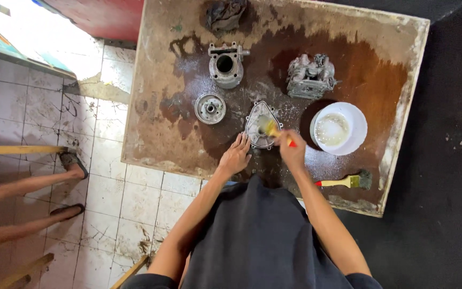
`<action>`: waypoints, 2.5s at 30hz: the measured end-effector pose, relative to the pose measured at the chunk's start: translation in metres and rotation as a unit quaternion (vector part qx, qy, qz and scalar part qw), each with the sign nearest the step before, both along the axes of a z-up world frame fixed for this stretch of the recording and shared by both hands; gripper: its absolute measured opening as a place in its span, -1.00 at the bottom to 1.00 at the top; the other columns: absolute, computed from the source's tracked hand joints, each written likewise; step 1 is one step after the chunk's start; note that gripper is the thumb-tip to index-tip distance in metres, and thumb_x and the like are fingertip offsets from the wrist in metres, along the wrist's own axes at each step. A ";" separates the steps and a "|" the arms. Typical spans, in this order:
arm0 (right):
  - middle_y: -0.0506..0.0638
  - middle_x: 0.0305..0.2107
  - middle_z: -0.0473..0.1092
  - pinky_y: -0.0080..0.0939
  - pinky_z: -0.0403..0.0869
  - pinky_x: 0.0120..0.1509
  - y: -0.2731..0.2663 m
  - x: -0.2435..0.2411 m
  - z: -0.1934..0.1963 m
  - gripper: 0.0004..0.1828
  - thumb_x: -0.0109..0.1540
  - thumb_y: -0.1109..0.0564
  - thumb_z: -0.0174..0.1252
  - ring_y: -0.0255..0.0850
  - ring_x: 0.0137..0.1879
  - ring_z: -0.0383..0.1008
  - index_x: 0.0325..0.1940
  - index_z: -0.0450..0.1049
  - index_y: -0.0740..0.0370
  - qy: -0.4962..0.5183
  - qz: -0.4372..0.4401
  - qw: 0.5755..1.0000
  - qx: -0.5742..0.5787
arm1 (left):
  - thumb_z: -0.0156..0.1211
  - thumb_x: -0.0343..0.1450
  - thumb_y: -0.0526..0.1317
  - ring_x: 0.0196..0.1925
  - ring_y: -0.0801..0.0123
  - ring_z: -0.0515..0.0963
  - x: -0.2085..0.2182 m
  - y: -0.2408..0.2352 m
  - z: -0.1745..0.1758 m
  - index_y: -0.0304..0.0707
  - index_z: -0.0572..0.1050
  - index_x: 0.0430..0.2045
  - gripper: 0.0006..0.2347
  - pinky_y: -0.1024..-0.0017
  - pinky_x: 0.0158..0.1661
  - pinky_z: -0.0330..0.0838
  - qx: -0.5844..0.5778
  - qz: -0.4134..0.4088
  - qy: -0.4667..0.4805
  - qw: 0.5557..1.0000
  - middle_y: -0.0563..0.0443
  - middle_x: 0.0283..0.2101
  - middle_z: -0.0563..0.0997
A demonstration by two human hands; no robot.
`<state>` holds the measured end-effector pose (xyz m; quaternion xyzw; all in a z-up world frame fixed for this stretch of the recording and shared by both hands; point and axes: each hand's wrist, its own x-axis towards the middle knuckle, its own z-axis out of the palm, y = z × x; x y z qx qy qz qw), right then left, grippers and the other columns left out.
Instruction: Cleaning motorcycle engine components using a brush and a cleaning solution.
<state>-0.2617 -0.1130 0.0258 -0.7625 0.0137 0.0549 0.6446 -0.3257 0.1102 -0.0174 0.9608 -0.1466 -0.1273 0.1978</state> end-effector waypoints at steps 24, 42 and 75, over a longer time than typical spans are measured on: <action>0.12 -0.38 0.56 -0.23 0.59 -0.23 -0.031 -0.036 0.003 -0.77 0.40 0.13 0.09 -0.20 -0.27 0.64 -0.15 0.56 0.35 0.139 0.004 0.990 0.008 | 0.35 0.33 -0.07 0.07 -0.04 0.59 0.045 -0.013 0.013 -0.02 0.63 -0.04 -0.68 0.05 -0.09 0.51 -0.006 0.319 0.056 0.946 -0.11 -0.01 0.61; 0.19 -0.33 0.58 -0.15 0.64 -0.17 -0.029 -0.045 -0.008 -0.77 0.39 0.19 0.07 -0.14 -0.19 0.65 -0.29 0.51 0.36 0.101 0.120 0.987 -0.047 | 0.37 0.30 0.06 -0.02 0.19 0.67 0.047 -0.001 0.001 0.20 0.60 -0.03 -0.65 0.21 -0.08 0.50 -0.110 0.418 0.213 0.876 0.11 -0.09 0.70; -0.02 -0.38 0.54 -0.40 0.51 -0.30 0.004 0.039 0.011 -0.76 0.42 0.07 0.10 -0.38 -0.29 0.60 -0.19 0.52 0.30 0.042 -0.006 0.998 0.048 | 0.37 0.33 0.03 -0.04 0.20 0.65 0.044 0.004 -0.002 0.20 0.49 0.09 -0.59 0.19 -0.09 0.48 -0.132 0.394 0.235 0.879 0.15 -0.04 0.68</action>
